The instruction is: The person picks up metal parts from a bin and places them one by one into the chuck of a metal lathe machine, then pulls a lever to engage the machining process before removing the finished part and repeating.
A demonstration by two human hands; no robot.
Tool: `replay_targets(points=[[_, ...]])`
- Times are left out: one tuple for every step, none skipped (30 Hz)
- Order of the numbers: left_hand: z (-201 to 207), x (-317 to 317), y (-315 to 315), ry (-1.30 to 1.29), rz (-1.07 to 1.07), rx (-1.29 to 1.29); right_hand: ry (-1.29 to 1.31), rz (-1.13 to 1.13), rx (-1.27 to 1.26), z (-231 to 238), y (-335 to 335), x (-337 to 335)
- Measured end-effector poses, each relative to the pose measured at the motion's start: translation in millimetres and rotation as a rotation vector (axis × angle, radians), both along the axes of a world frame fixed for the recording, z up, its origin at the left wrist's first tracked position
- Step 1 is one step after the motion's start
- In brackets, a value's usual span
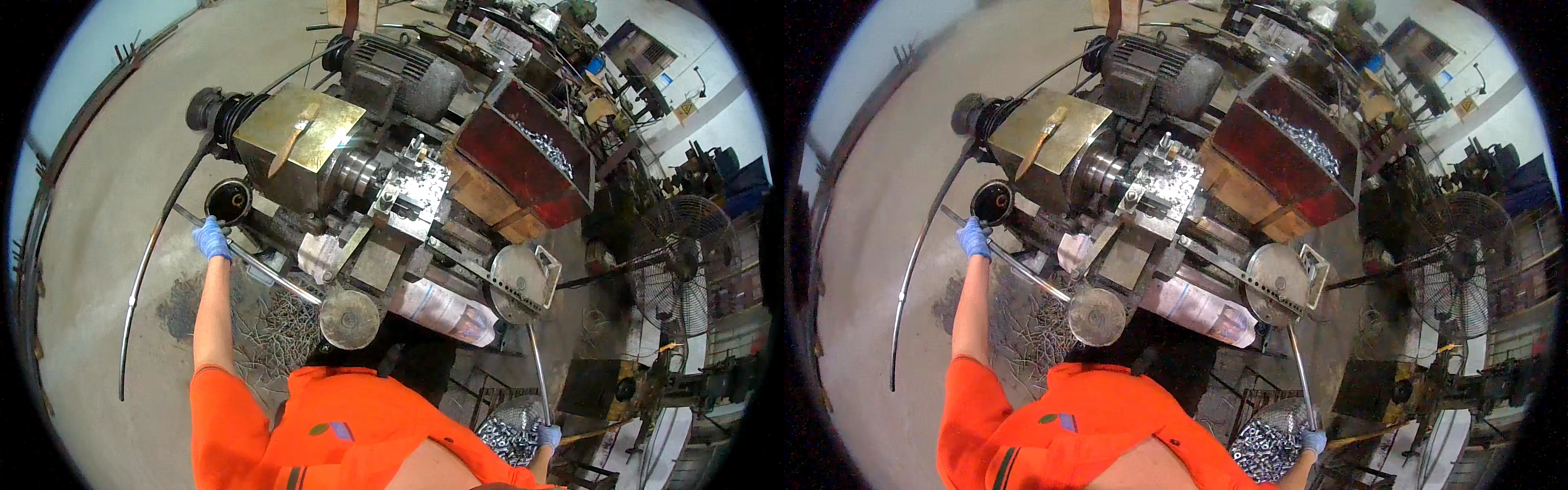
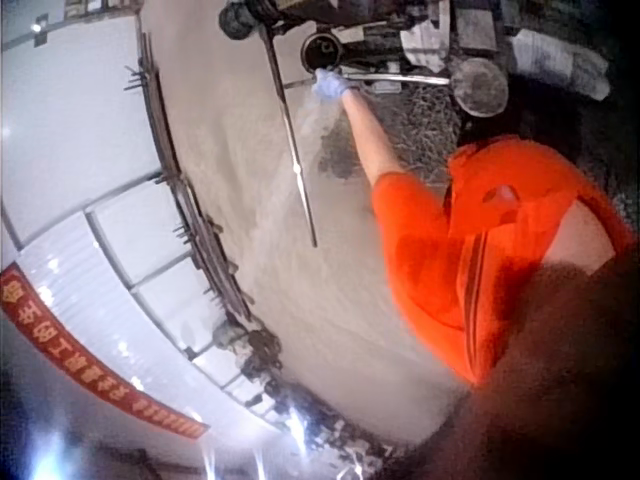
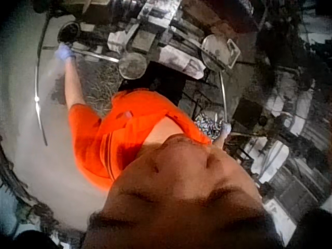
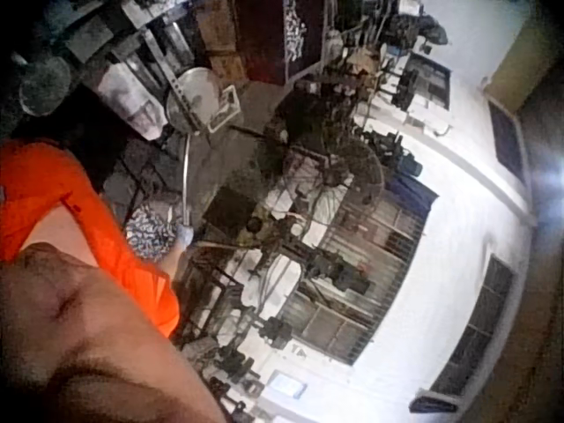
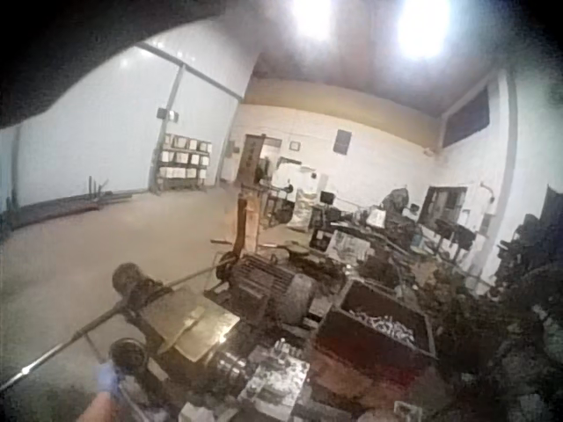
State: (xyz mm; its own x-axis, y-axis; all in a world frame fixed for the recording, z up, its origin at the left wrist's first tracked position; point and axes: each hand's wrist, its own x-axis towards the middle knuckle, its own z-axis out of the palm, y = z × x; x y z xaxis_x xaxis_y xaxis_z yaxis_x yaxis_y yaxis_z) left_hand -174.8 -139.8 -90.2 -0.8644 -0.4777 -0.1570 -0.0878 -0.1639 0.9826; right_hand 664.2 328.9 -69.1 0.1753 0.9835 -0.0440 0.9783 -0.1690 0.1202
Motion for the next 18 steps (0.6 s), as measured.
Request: replay_targets(points=[[0,0,0,-0.010,0.003,-0.002,-0.012,0.026,-0.025,3,-3,1],[1,0,2,-0.018,-0.001,-0.004,-0.001,0.041,-0.039,5,-10,0],[2,0,4,-0.015,-0.001,-0.002,-0.005,0.025,-0.047,2,-12,4],[3,1,6,-0.011,-0.001,0.000,-0.009,0.010,-0.055,0,-13,7],[4,1,6,-0.003,0.003,0.002,0.002,-0.007,-0.046,1,-16,3],[3,0,5,-0.007,0.004,0.008,0.012,-0.024,-0.037,3,-21,-4],[0,-1,2,-0.012,0.006,0.014,0.022,-0.041,-0.029,4,-23,-7],[-2,-3,0,-0.018,0.002,0.021,0.010,-0.042,-0.019,2,-22,-3],[-7,-7,-3,-0.010,-0.010,0.045,-0.002,-0.044,-0.010,-4,-19,2],[-13,-10,-5,-0.003,-0.023,0.069,-0.015,-0.045,-0.001,-7,-17,7],[-9,-9,-4,0.007,-0.036,0.088,0.010,-0.051,-0.021,-4,-21,3],[-7,-8,-1,0.002,-0.024,0.068,0.010,-0.062,-0.017,-4,-22,0],[-4,-6,1,-0.002,-0.011,0.048,0.009,-0.072,-0.014,-3,-22,-2],[1,-2,3,-0.007,0.004,0.028,0.008,-0.080,-0.010,-3,-23,-3],[-2,-1,2,0.014,-0.012,0.071,-0.002,-0.080,-0.009,-5,-23,0],[-6,2,2,0.034,-0.027,0.114,-0.006,-0.087,-0.016,-4,-23,1],[-4,5,4,0.057,-0.047,0.156,-0.009,-0.098,-0.025,-3,-26,-3],[-1,9,7,0.044,-0.041,0.169,-0.011,-0.109,-0.033,-1,-29,-6]])
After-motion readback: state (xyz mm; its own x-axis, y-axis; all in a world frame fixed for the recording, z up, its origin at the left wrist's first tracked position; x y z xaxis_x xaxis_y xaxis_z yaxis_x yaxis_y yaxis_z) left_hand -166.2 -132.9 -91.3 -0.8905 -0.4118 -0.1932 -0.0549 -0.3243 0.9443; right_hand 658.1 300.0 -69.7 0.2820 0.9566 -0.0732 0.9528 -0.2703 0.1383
